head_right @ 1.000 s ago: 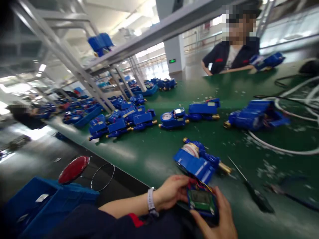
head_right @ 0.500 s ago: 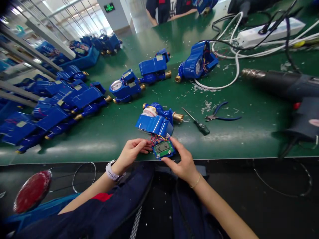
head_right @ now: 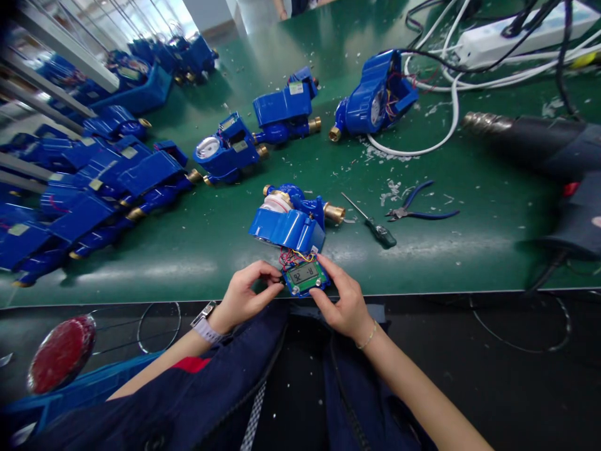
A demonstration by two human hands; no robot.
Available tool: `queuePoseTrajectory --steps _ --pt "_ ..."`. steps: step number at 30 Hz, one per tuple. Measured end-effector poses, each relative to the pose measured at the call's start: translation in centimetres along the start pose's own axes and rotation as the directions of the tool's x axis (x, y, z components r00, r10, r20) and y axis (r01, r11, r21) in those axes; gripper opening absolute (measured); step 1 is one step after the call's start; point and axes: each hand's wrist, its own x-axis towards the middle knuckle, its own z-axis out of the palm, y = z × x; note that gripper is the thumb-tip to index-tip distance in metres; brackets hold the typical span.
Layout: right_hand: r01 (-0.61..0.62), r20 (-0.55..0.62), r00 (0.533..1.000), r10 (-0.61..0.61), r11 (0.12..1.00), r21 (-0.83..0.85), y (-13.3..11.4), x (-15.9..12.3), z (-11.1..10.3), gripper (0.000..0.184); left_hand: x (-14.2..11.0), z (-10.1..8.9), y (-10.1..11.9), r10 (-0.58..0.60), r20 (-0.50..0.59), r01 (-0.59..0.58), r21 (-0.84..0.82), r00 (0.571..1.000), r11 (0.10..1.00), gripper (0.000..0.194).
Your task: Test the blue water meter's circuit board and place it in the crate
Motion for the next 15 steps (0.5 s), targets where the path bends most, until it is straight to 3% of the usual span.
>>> queuePoseTrajectory --steps 4,8,10,13,15 --pt "-0.022 0.013 1.000 0.022 0.999 0.039 0.1 0.0 -0.1 0.055 0.5 -0.1 0.0 0.008 -0.034 -0.005 0.060 0.999 0.998 0.011" --pt "-0.065 0.019 0.998 0.064 0.993 0.093 0.1 -0.1 -0.1 0.050 0.6 -0.6 -0.1 0.071 -0.039 -0.067 0.114 0.997 0.991 0.037" --pt "-0.085 0.020 0.996 0.083 0.989 0.120 0.1 -0.1 -0.2 0.049 0.8 -1.0 -0.2 0.115 -0.091 -0.103 0.126 0.989 0.987 0.042" --pt "-0.121 0.026 0.993 0.118 0.981 0.152 0.0 -0.1 -0.3 0.046 1.7 -1.7 -0.6 0.197 -0.233 -0.160 0.169 0.952 0.973 0.032" --pt "-0.145 0.034 0.989 0.142 0.974 0.171 0.1 -0.2 -0.4 0.044 2.9 -2.4 -0.7 0.316 -0.258 -0.238 0.293 0.913 0.926 0.020"
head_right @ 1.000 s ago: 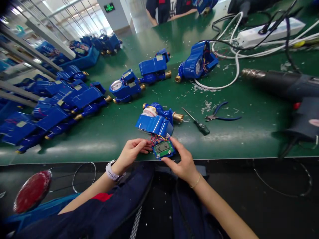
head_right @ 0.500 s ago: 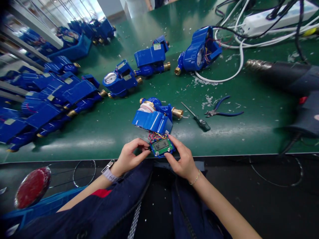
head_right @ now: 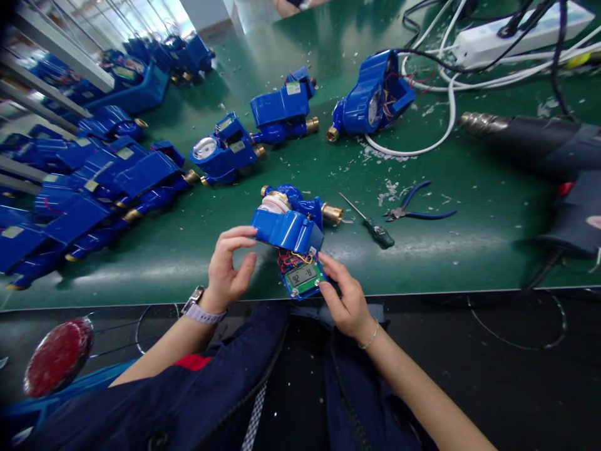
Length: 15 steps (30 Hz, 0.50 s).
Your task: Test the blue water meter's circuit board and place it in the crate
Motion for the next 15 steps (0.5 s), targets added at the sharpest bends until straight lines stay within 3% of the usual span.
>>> queuePoseTrajectory --steps 3,5,9,12,15 --pt "-0.036 0.004 0.999 0.035 0.999 0.033 0.1 0.0 -0.1 0.041 2.6 -0.4 -0.7 0.188 0.143 -0.214 0.191 0.972 0.958 0.058" --pt "-0.058 0.009 0.998 0.058 0.997 0.059 0.1 0.0 -0.2 0.040 4.5 -0.7 -1.0 0.201 0.295 -0.279 0.251 0.934 0.927 0.075" --pt "-0.102 -0.002 0.995 0.103 0.988 0.114 -0.2 0.1 -0.2 0.037 7.7 -0.8 -1.4 0.178 0.502 -0.336 0.245 0.847 0.909 0.084" --pt "-0.145 -0.041 0.987 0.154 0.975 0.170 -0.2 0.4 -0.3 0.036 9.6 -0.6 -1.5 0.208 0.588 -0.371 0.171 0.782 0.913 0.086" --pt "-0.194 -0.081 0.973 0.218 0.952 0.235 0.2 0.7 -0.4 0.037 11.4 -0.3 -1.4 0.207 0.597 -0.363 0.152 0.775 0.919 0.080"
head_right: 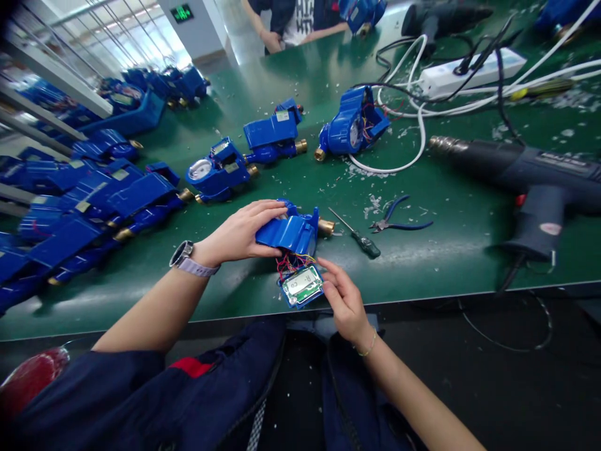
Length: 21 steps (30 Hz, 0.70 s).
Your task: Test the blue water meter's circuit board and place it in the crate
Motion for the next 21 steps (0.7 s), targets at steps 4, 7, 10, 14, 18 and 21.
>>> queuePoseTrajectory --steps 4,7,10,14,18,21 --pt "-0.066 -0.058 0.996 0.072 0.994 0.092 0.3 0.6 -0.1 0.040 2.4 -0.6 -0.4 -0.052 -0.014 0.052 0.011 0.999 0.999 0.065" --pt "-0.096 -0.088 0.990 0.113 0.979 0.178 0.0 1.1 -0.1 0.038 4.4 -0.6 -0.7 -0.056 -0.044 0.057 0.012 0.997 0.998 0.063" --pt "-0.108 -0.122 0.982 0.146 0.957 0.269 -0.6 1.5 -0.1 0.037 6.1 -0.7 -1.2 -0.039 -0.008 0.039 -0.051 0.999 0.998 0.068" --pt "-0.125 -0.146 0.971 0.189 0.923 0.363 -1.2 1.8 -0.3 0.034 7.5 -1.4 -1.9 -0.064 0.273 0.134 -0.245 0.960 0.960 0.065" --pt "-0.111 -0.168 0.967 0.192 0.910 0.400 -1.3 1.7 -0.8 0.036 8.0 -1.8 -2.1 -0.110 0.327 0.193 -0.235 0.939 0.953 0.067" --pt "-0.092 -0.177 0.970 0.169 0.922 0.377 -1.5 1.5 -1.1 0.045 7.8 -1.7 -2.1 -0.157 0.307 0.233 -0.228 0.938 0.945 0.069"
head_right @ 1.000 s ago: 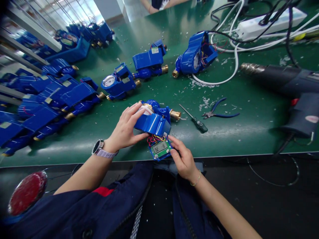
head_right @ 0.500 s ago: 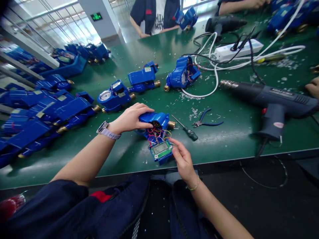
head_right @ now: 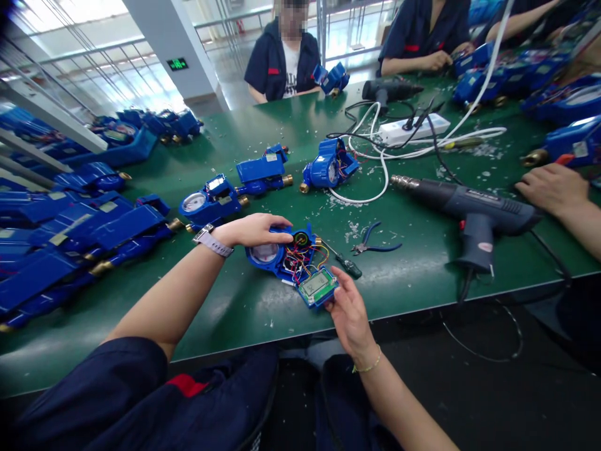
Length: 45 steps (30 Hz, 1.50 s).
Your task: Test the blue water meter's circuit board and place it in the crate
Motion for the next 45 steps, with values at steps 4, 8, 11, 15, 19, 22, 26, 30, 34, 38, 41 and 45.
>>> queuePoseTrajectory --steps 4,8,11,15,19,22,26,30,34,38,41,45 --pt "0.055 0.029 0.998 -0.053 0.996 -0.067 -0.9 -0.1 0.2 0.072 -0.5 0.0 -0.4 -0.064 -0.012 0.062 -0.092 0.998 0.994 0.067" --pt "0.083 0.072 0.995 -0.064 0.951 -0.298 -2.7 1.1 0.9 0.088 -1.4 0.0 -1.5 -0.133 -0.007 0.126 -0.266 0.991 0.956 0.063" --pt "0.109 0.137 0.989 -0.047 0.864 -0.492 -5.0 3.1 1.6 0.084 -2.3 0.5 -2.7 -0.201 -0.061 0.156 -0.431 0.978 0.889 0.062" --pt "0.190 0.304 0.952 -0.019 0.817 -0.544 -8.4 6.8 3.6 0.076 -3.7 2.1 -4.2 -0.266 -0.113 0.111 -0.704 0.957 0.701 0.062" --pt "0.301 0.507 0.862 -0.008 0.813 -0.499 -10.3 10.6 6.6 0.074 -4.8 3.8 -4.5 -0.280 -0.107 0.022 -0.907 0.954 0.421 0.061" --pt "0.284 0.611 0.788 0.075 0.836 -0.469 -10.1 13.3 8.5 0.075 -5.2 4.8 -4.5 -0.305 -0.134 -0.058 -0.967 0.943 0.246 0.054" --pt "0.177 0.700 0.685 0.203 0.885 -0.430 -8.8 16.6 9.3 0.077 -5.2 5.9 -4.7 -0.311 -0.155 -0.132 -0.987 0.938 0.094 0.048" --pt "0.077 0.736 0.616 0.281 0.908 -0.411 -8.0 18.7 8.5 0.077 -5.2 6.6 -5.2 -0.315 -0.155 -0.158 -0.987 0.937 0.016 0.053" --pt "0.043 0.745 0.591 0.310 0.910 -0.413 -8.5 18.9 7.6 0.073 -5.3 7.0 -5.1 -0.309 -0.157 -0.180 -0.983 0.938 -0.045 0.056" --pt "0.047 0.768 0.550 0.329 0.906 -0.422 -9.2 18.2 7.8 0.070 -5.4 7.2 -5.1 -0.301 -0.176 -0.216 -0.971 0.937 -0.104 0.058" --pt "0.054 0.781 0.527 0.335 0.904 -0.425 -9.3 17.9 8.3 0.069 -5.4 7.4 -5.1 -0.293 -0.188 -0.236 -0.962 0.937 -0.138 0.059" --pt "0.063 0.799 0.508 0.322 0.911 -0.408 -9.2 17.9 9.1 0.069 -5.6 7.2 -4.9 -0.253 -0.202 -0.247 -0.955 0.946 -0.163 0.056"
